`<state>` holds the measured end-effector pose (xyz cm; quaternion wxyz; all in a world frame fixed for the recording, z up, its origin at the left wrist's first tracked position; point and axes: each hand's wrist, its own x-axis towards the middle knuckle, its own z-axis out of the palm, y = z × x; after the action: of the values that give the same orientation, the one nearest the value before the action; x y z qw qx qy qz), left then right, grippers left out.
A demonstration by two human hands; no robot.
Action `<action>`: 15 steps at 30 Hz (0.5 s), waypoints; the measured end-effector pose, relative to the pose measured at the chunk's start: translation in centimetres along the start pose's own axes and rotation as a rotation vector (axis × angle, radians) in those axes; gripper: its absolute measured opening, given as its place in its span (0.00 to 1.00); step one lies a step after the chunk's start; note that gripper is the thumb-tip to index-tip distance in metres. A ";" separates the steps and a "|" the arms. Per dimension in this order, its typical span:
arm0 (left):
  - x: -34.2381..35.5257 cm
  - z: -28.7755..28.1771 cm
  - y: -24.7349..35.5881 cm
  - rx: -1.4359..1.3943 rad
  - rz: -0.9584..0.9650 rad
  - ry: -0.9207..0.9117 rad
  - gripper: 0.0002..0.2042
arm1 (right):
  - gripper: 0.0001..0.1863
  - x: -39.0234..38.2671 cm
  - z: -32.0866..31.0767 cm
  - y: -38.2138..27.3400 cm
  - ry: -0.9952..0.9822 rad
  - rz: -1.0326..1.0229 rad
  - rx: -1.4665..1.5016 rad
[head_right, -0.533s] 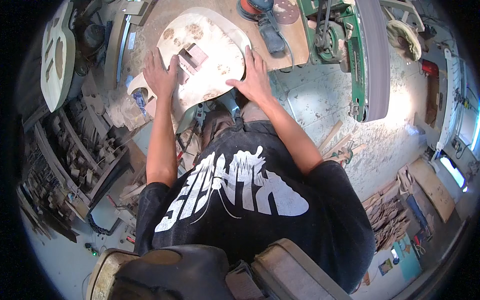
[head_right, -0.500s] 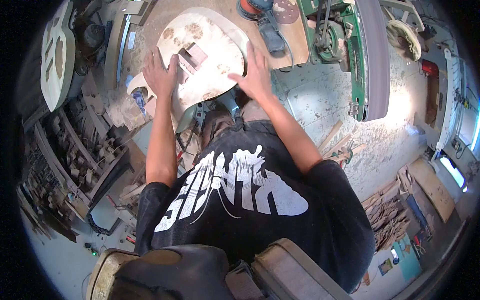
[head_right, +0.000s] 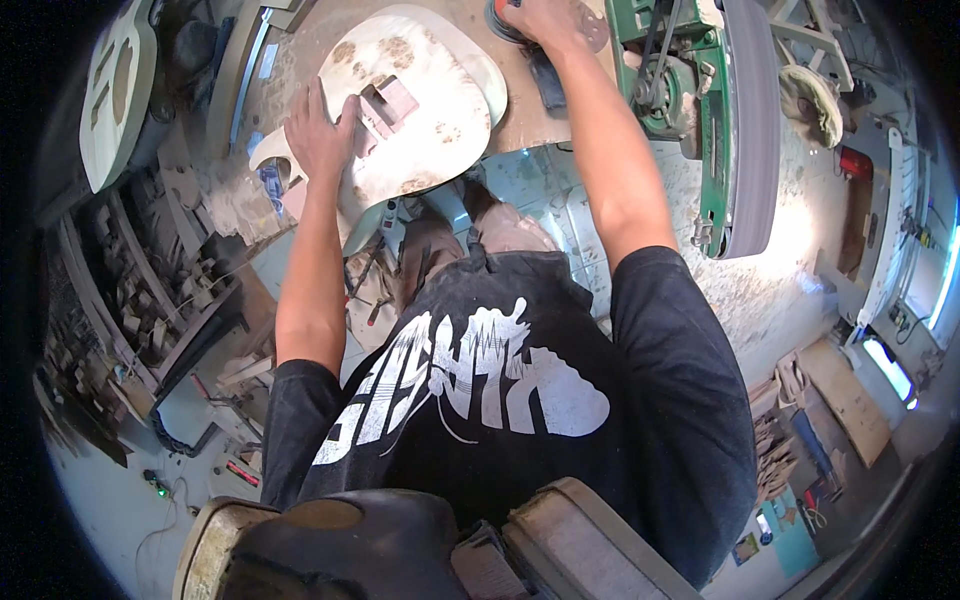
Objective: The person sands the surface of a wooden guitar body using a power sander, moving the tool across the front face and edges.
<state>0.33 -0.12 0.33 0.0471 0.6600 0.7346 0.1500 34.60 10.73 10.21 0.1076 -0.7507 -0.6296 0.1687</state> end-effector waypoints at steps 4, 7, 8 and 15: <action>0.1 -0.2 0.6 -0.027 -0.007 -0.019 0.42 | 0.37 -1.2 -1.5 0.4 0.003 0.017 0.105; 0.2 0.0 0.4 -0.031 0.021 0.017 0.42 | 0.39 -3.6 -2.4 1.4 0.087 -0.007 0.102; -0.4 0.4 -0.2 -0.020 0.005 0.011 0.42 | 0.41 -5.7 -3.3 0.5 0.110 0.006 0.090; 1.8 0.5 -3.5 -0.082 0.047 -0.155 0.48 | 0.40 -17.4 -6.5 1.2 0.483 -0.342 0.217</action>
<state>-3.17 1.46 -0.87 0.1275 0.6843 0.7062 0.1295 35.67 -6.25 17.81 0.3604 -0.6365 -0.6812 0.0310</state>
